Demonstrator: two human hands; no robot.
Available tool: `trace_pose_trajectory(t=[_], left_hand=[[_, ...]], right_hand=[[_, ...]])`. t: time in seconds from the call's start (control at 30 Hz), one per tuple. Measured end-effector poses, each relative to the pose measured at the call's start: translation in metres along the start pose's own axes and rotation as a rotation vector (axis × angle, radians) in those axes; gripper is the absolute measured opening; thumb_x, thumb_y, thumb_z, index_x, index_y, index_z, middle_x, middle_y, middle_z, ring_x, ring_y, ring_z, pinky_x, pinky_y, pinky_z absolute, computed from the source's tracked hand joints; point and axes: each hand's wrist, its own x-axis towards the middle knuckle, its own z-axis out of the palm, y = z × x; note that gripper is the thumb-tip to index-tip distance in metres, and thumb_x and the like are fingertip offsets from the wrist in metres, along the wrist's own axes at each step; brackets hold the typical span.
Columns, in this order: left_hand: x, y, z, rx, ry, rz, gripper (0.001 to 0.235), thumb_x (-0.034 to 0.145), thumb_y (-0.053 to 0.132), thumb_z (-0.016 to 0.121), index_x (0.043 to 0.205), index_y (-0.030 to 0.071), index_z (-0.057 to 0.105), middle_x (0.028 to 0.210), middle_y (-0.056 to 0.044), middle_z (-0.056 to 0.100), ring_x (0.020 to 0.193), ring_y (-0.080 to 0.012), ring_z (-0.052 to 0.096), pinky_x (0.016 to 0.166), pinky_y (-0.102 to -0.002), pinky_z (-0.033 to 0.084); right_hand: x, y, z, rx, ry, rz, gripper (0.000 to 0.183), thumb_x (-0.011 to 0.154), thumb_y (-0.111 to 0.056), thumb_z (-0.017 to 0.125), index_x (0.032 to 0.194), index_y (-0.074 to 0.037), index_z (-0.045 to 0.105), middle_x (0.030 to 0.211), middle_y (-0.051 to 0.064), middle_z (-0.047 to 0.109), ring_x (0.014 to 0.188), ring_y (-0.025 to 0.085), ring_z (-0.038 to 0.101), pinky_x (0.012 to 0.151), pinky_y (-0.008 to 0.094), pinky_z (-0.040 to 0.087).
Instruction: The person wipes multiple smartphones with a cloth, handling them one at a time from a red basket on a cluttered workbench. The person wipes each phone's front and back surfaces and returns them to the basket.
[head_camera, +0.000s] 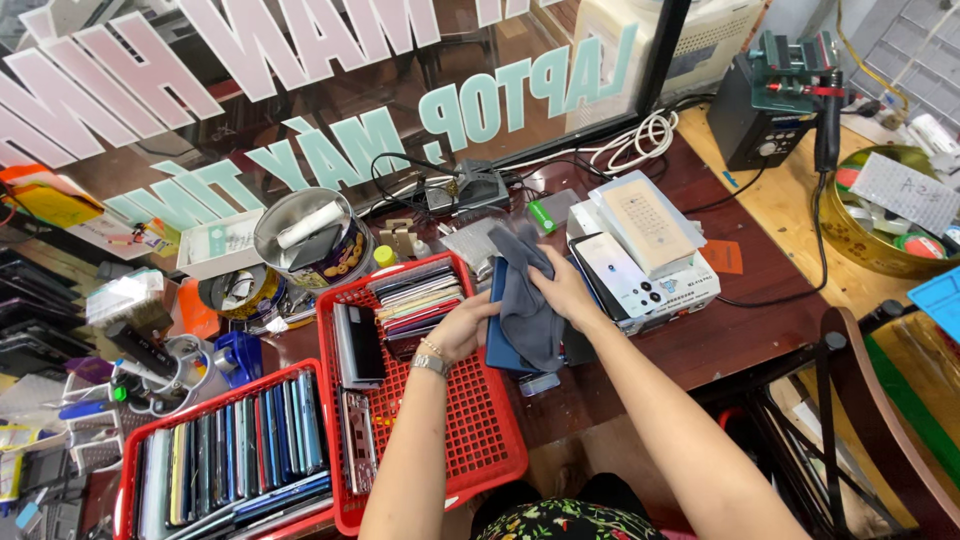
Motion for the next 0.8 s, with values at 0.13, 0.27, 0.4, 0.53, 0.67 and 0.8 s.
trace_pose_trajectory(t=[0.13,0.27,0.4,0.53,0.67,0.8], left_hand=[[-0.009,-0.001,0.020,-0.358,0.046,0.147,0.060,0.097,0.043,0.056,0.142,0.003,0.054,0.135,-0.013,0.065,0.117,-0.0232,0.065,0.096,-0.041,0.056],[-0.006,-0.025,0.030,-0.650,0.117,0.221,0.062,0.093,0.050,0.056,0.137,0.006,0.056,0.136,-0.017,0.064,0.126,-0.0307,0.061,0.106,-0.048,0.048],[0.011,-0.030,0.014,-0.527,0.250,0.395,0.045,0.104,0.033,0.057,0.136,0.002,0.057,0.138,-0.011,0.064,0.128,-0.0265,0.059,0.112,-0.043,0.047],[0.019,-0.029,0.004,-0.456,0.369,0.423,0.039,0.104,0.028,0.058,0.133,0.003,0.059,0.136,-0.010,0.064,0.124,-0.0241,0.062,0.108,-0.040,0.050],[0.014,-0.028,0.001,-0.428,0.320,0.369,0.037,0.103,0.028,0.059,0.134,0.006,0.060,0.136,-0.007,0.064,0.121,-0.0212,0.063,0.103,-0.039,0.051],[-0.013,-0.031,-0.012,-0.503,0.281,0.325,0.039,0.103,0.027,0.061,0.134,0.002,0.058,0.133,-0.012,0.064,0.120,-0.0260,0.064,0.102,-0.045,0.053]], right_hand=[[0.013,0.026,0.007,0.182,0.283,0.109,0.040,0.094,-0.016,0.069,0.130,-0.003,0.060,0.116,0.015,0.072,0.102,0.020,0.067,0.088,0.032,0.053],[0.008,0.035,0.022,0.236,0.490,0.168,0.044,0.092,-0.014,0.068,0.132,0.000,0.054,0.121,0.017,0.068,0.109,0.025,0.066,0.093,0.035,0.052],[-0.017,0.011,0.022,-0.269,0.484,-0.211,0.044,0.095,-0.008,0.065,0.136,-0.001,0.054,0.137,0.027,0.054,0.131,0.041,0.049,0.111,0.045,0.039],[-0.037,-0.028,0.040,-0.437,0.351,-0.461,0.044,0.094,-0.008,0.063,0.138,-0.009,0.057,0.153,0.021,0.046,0.142,0.040,0.041,0.118,0.049,0.033],[-0.042,-0.044,0.050,-0.630,0.173,-0.572,0.046,0.092,-0.016,0.066,0.138,-0.015,0.059,0.150,0.015,0.051,0.139,0.041,0.041,0.111,0.055,0.030],[-0.025,-0.029,0.034,-0.648,0.094,-0.435,0.046,0.095,-0.019,0.063,0.140,-0.020,0.058,0.149,0.013,0.051,0.137,0.039,0.044,0.108,0.051,0.039]])
